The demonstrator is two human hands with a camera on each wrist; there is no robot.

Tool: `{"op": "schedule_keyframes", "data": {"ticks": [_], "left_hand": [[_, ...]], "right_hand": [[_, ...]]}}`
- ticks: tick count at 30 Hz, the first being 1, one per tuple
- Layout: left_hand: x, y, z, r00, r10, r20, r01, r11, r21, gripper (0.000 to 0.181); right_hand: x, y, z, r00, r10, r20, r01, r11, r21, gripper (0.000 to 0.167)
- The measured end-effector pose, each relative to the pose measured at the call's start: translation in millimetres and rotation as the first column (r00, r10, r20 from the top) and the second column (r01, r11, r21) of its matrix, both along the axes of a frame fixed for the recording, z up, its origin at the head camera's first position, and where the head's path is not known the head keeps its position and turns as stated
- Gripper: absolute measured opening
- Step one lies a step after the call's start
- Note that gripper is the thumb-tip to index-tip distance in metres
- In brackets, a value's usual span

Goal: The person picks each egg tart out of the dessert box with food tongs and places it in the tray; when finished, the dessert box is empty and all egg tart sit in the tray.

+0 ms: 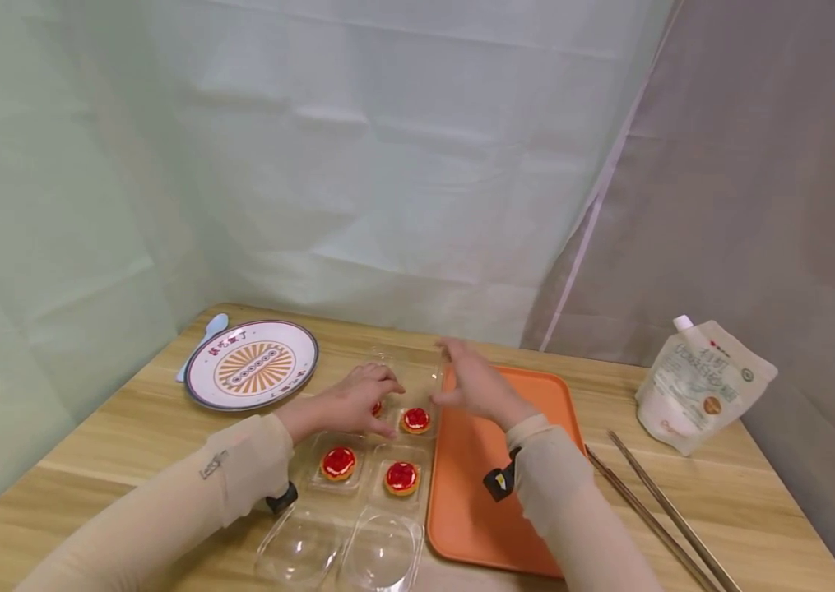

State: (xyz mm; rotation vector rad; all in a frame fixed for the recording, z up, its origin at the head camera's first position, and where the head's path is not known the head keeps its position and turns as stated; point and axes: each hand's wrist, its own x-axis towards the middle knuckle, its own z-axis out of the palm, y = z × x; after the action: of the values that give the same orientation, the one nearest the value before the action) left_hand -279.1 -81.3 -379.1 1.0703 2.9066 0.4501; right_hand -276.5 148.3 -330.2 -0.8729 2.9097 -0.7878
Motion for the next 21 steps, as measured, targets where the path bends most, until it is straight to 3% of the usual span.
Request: {"op": "schedule_keyframes", "data": {"ticks": [4,8,11,21], "left_hand": [[0.6,0.6,1.3,1.000,0.009,0.013,-0.009,1.000,-0.006,0.066],[1.4,0.7,2.2,1.000,0.017,0.024,-0.017,1.000,-0.002,0.066],[2.0,0.7,2.0,0.999,0.021,0.025,-0.021,1.000,0.003,0.065],[3.9,1.6,2.7,1.000,0.012,0.000,-0.012,1.000,-0.001,0.063]], "right_hand": [[-9.9,3,-1.2,1.000,0.015,0.026,-0.013,0.997,-0.076,0.074],[-20.8,5,-7.1,0.993,0.021,0.115,-0.002,0.986,-0.165,0.072],[-27.1,5,-12.4,0.984,0.016,0.179,0.023,0.976,-0.215,0.070],[-45.7,2,-33.1,0.961,-0.049,0.272,0.133,0.945,-0.300,0.071]]}}
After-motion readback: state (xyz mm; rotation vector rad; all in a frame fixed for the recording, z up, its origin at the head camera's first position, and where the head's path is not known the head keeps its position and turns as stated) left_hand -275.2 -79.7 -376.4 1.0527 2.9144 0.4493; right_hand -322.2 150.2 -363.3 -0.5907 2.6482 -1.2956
